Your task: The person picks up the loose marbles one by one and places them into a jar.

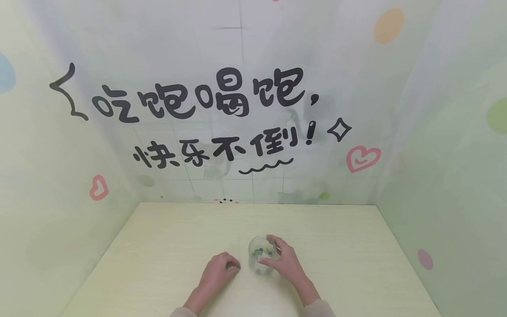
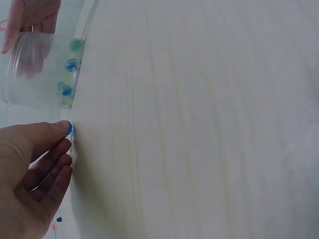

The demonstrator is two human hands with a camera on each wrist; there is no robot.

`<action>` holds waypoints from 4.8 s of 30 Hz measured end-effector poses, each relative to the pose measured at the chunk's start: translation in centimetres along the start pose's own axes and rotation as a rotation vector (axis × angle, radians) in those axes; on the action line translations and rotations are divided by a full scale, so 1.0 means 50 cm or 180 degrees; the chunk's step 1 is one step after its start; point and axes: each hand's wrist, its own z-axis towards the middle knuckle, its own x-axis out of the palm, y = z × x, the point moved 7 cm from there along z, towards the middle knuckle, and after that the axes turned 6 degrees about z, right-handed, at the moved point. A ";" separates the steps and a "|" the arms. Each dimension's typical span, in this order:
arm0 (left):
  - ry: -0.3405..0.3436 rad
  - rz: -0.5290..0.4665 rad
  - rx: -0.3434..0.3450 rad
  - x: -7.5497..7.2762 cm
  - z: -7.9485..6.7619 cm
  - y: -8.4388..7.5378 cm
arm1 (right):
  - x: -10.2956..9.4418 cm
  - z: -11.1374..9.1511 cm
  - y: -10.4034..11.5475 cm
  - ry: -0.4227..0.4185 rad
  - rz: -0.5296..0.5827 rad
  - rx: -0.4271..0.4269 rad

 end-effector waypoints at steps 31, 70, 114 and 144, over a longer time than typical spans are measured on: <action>-0.0111 -0.0037 -0.0022 -0.023 0.005 -0.013 | 0.000 0.000 0.001 0.0004 0.0108 -0.0028; -0.0315 -0.0103 0.0147 -0.072 0.017 -0.049 | 0.002 0.002 -0.001 0.0003 0.0130 -0.0053; -0.0484 -0.0052 0.0263 -0.116 0.021 -0.098 | 0.001 0.001 -0.004 0.0001 -0.0063 -0.0096; -0.0349 -0.0086 0.0361 -0.094 0.030 -0.129 | 0.002 0.000 -0.002 -0.0027 -0.0063 -0.0019</action>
